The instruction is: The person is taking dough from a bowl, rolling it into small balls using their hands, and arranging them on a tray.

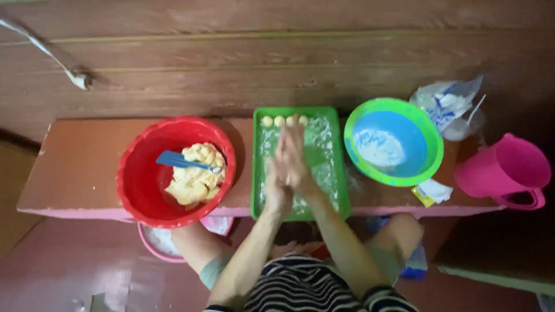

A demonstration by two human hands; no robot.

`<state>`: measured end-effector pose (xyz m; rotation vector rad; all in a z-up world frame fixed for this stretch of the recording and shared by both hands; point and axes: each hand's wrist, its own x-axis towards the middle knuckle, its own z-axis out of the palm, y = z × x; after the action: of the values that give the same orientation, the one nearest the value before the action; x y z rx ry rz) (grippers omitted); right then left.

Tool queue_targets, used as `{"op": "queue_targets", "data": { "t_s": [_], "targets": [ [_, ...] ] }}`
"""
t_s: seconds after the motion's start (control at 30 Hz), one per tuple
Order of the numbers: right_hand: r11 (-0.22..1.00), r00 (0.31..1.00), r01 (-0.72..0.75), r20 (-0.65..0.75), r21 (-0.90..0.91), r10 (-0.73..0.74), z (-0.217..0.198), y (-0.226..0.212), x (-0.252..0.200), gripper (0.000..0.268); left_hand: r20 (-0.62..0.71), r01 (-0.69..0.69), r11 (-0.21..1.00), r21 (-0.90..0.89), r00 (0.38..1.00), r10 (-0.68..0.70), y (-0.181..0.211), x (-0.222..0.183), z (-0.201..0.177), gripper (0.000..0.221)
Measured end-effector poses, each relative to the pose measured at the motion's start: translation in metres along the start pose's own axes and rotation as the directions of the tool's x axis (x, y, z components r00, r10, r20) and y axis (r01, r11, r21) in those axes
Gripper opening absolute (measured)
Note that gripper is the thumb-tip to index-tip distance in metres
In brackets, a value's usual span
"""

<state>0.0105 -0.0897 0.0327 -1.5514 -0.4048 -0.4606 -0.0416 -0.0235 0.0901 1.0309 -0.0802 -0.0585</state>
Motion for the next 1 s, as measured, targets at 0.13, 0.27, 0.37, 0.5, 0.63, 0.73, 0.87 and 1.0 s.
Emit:
{"op": "queue_targets", "data": {
  "t_s": [0.13, 0.27, 0.37, 0.5, 0.63, 0.73, 0.87, 1.0],
  "targets": [
    [1.000, 1.000, -0.014, 0.001, 0.006, 0.014, -0.001, 0.005, -0.011, 0.062, 0.202, -0.431, 0.899, -0.081, 0.876, 0.439, -0.044, 0.023, -0.005, 0.094],
    [0.999, 0.999, -0.044, -0.018, 0.026, 0.044, 0.000, 0.003, -0.011, 0.064, 0.276, -0.166, 0.958, 0.232, 0.956, 0.099, 0.016, 0.011, 0.022, 0.091],
    [0.999, 0.998, -0.041, -0.039, 0.026, 0.042, -0.001, 0.004, -0.012, 0.065, 0.265, -0.233, 0.937, 0.260, 0.950, 0.163, 0.001, 0.008, 0.003, 0.092],
    [0.999, 0.999, -0.041, -0.025, 0.032, 0.042, -0.002, 0.008, -0.012, 0.066, 0.295, -0.260, 0.907, 0.331, 0.942, 0.162, -0.016, 0.037, -0.022, 0.089],
    [0.997, 0.997, -0.061, -0.035, 0.052, 0.063, -0.002, 0.010, -0.014, 0.068, 0.257, -0.150, 0.914, 0.377, 0.965, 0.052, -0.017, 0.022, -0.019, 0.086],
    [0.991, 0.994, -0.095, -0.035, 0.092, 0.099, 0.002, 0.002, -0.015, 0.066, 0.256, -0.089, 0.929, 0.359, 0.967, -0.006, -0.008, 0.010, -0.011, 0.084],
    [0.939, 0.981, -0.145, -0.075, 0.311, 0.177, 0.029, -0.038, -0.041, 0.078, 0.257, -0.033, 0.945, 0.326, 0.965, -0.055, -0.005, -0.009, -0.004, 0.086],
    [0.962, 0.984, -0.137, -0.082, 0.236, 0.160, 0.003, -0.034, -0.032, 0.089, 0.270, -0.039, 0.951, 0.308, 0.962, -0.048, 0.006, 0.001, -0.001, 0.087]
  ]
}}
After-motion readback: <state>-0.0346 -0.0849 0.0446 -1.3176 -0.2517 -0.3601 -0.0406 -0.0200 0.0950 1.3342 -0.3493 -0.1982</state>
